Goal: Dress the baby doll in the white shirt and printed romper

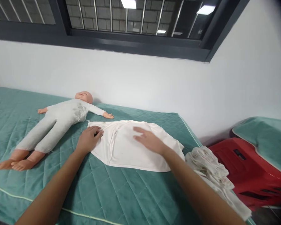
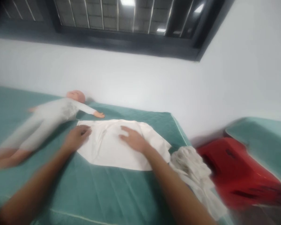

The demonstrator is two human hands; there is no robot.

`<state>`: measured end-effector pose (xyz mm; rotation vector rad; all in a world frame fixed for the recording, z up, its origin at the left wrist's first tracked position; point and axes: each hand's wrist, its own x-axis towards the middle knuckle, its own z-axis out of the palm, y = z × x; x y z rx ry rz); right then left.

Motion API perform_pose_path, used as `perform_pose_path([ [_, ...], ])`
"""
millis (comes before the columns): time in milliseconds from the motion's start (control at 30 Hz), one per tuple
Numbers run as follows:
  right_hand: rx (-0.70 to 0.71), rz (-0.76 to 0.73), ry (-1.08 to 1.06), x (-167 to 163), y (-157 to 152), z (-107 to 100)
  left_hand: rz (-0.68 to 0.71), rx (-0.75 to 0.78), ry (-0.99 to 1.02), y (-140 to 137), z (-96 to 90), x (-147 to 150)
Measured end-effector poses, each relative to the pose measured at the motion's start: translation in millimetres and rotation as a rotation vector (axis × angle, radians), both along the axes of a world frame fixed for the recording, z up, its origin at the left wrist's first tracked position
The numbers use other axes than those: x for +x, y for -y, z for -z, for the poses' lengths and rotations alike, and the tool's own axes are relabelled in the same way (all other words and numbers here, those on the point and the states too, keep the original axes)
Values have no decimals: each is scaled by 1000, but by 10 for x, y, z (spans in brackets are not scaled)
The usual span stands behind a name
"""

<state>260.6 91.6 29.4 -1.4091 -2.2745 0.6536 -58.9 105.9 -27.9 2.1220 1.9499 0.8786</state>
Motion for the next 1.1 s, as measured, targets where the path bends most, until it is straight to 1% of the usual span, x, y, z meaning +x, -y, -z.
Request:
perform_pose_path([
  [33, 61, 140, 2, 189, -77, -54, -3, 2, -3, 1, -3, 3],
  [67, 106, 323, 46, 379, -143, -93, -1, 3, -10, 3, -8, 8],
  [100, 123, 512, 134, 562, -193, -115, 2, 5, -21, 5, -13, 13],
  [133, 108, 685, 232, 730, -221, -117, 7, 8, -34, 7, -18, 19],
  [167, 61, 795, 322, 877, -230, -102, 10, 12, -47, 9, -23, 25],
  [200, -13, 836, 401, 998, -224, -75, 10, 17, -58, 11, -26, 30],
  [267, -126, 801, 495, 1166, -194, -10, 5, 27, -69, 12, -27, 35],
  [300, -165, 751, 520, 1219, -184, 15, 5, 30, -71, 12, -26, 36],
  [400, -198, 629, 547, 1315, -205, 22, 1, 34, -73, 8, -28, 28],
  [433, -189, 616, 551, 1340, -222, 6, -1, 34, -73, 7, -31, 25],
  [567, -104, 666, 578, 1425, -218, -54, -1, 27, -91, 25, -47, 37],
  [667, -10, 662, 633, 1390, -154, -82, -16, 11, -126, 64, -59, 76],
  [767, 113, 618, 669, 1156, -190, -158, -18, 50, -156, 82, -134, 50],
  [833, 148, 559, 621, 838, -316, -229, -21, 115, -192, 57, -255, -83],
  [867, 150, 520, 569, 626, -408, -257, -39, 150, -211, 31, -335, -199],
  [900, 153, 477, 521, 382, -518, -273, -71, 182, -230, -5, -420, -348],
  [933, 144, 422, 428, 111, -642, -274, -118, 208, -242, -49, -504, -528],
  [1000, 130, 319, 343, -489, -928, -229, -227, 219, -270, -157, -632, -959],
  [1033, 122, 273, 312, -803, -1086, -189, -292, 210, -276, -218, -665, -1194],
  [1100, 100, 199, 256, -1424, -1422, -102, -391, 164, -247, -352, -656, -1659],
])
